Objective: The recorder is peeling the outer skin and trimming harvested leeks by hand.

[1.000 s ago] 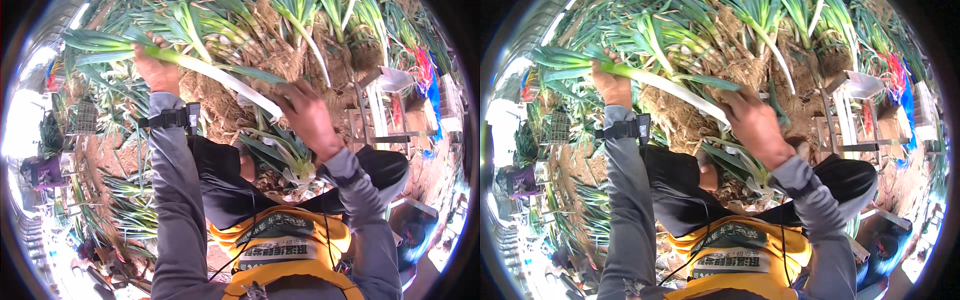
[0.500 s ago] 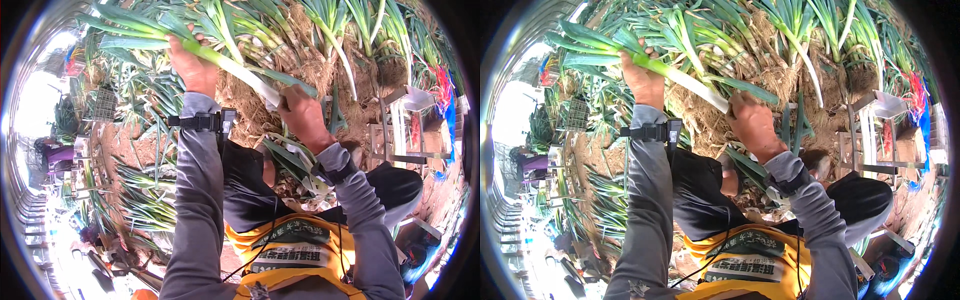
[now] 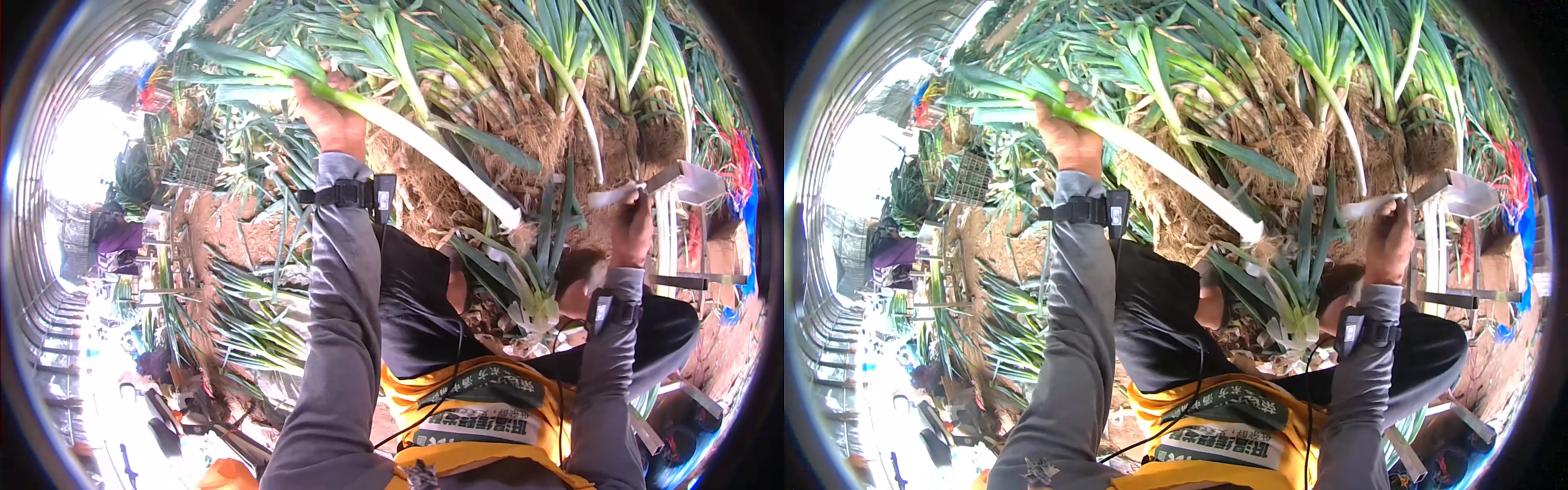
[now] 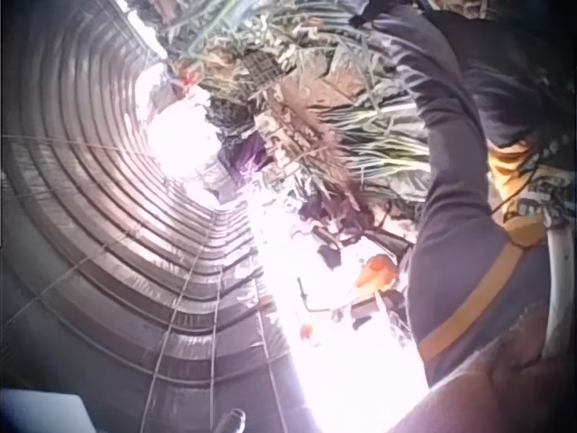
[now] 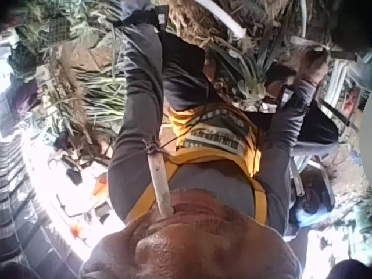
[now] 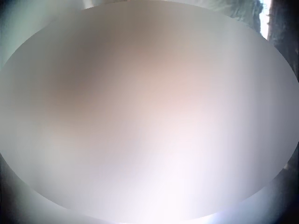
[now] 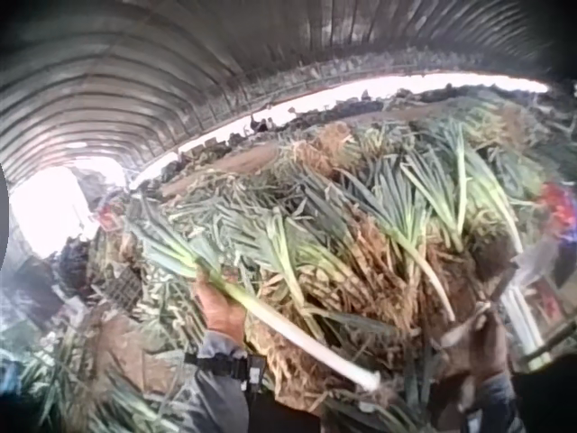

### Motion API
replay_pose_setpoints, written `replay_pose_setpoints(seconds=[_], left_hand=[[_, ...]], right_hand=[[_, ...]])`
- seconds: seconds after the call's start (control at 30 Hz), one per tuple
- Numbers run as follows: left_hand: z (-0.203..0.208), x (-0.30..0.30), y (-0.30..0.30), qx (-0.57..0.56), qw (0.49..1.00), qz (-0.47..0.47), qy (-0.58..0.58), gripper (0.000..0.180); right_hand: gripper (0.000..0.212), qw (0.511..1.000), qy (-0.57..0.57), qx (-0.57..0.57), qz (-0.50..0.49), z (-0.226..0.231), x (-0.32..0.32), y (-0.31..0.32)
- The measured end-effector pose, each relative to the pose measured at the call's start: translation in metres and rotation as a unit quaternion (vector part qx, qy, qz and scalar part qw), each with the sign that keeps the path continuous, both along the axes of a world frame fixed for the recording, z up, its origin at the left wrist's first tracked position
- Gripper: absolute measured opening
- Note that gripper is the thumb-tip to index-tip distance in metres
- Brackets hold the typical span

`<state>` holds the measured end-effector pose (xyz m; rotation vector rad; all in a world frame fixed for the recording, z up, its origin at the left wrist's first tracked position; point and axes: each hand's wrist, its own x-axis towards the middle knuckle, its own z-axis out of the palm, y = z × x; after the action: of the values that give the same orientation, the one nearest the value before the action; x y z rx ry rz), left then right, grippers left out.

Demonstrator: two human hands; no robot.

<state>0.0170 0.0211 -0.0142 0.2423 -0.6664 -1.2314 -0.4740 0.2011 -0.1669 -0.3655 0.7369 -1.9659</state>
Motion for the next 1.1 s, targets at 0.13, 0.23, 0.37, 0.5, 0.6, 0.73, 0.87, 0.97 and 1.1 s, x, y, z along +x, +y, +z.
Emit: replay_pose_setpoints(seconds=[0.13, 0.23, 0.37, 0.5, 0.6, 0.73, 0.87, 0.97, 1.1], left_hand=[[0.005, -0.041, 0.014, 0.049, 0.995, 0.055, -0.061, 0.050], [0.018, -0.064, 0.029, 0.048, 0.995, 0.012, -0.088, 0.042], [0.036, -0.108, 0.050, 0.097, 0.992, -0.067, -0.051, 0.054], [0.016, -0.139, 0.056, 0.094, 0.987, -0.088, -0.093, 0.053], [0.005, -0.145, 0.061, 0.086, 0.976, -0.171, -0.105, 0.050], [0.004, -0.150, 0.064, 0.089, 0.977, -0.177, -0.083, 0.048], [0.014, -0.145, 0.072, 0.077, 0.971, -0.214, -0.071, 0.050], [0.012, -0.140, 0.062, 0.079, 0.970, -0.216, -0.074, 0.052], [0.012, -0.142, 0.057, 0.068, 0.978, -0.175, -0.096, 0.052]], right_hand=[[0.025, 0.860, 0.445, 0.179, 0.175, 0.030, 0.030, 0.005], [0.028, 0.817, 0.549, 0.048, 0.171, 0.078, 0.094, -0.004], [0.032, 0.785, 0.577, -0.036, 0.221, 0.159, 0.148, -0.035], [0.046, 0.813, 0.502, -0.106, 0.273, 0.185, 0.183, -0.084], [0.043, 0.830, 0.449, -0.171, 0.282, 0.185, 0.191, -0.107], [0.035, 0.856, 0.392, -0.098, 0.322, 0.179, 0.192, -0.109], [0.028, 0.877, 0.282, -0.123, 0.370, 0.176, 0.196, -0.109], [0.026, 0.858, 0.301, -0.109, 0.401, 0.185, 0.196, -0.110], [0.026, 0.848, 0.326, -0.140, 0.394, 0.190, 0.195, -0.112]])
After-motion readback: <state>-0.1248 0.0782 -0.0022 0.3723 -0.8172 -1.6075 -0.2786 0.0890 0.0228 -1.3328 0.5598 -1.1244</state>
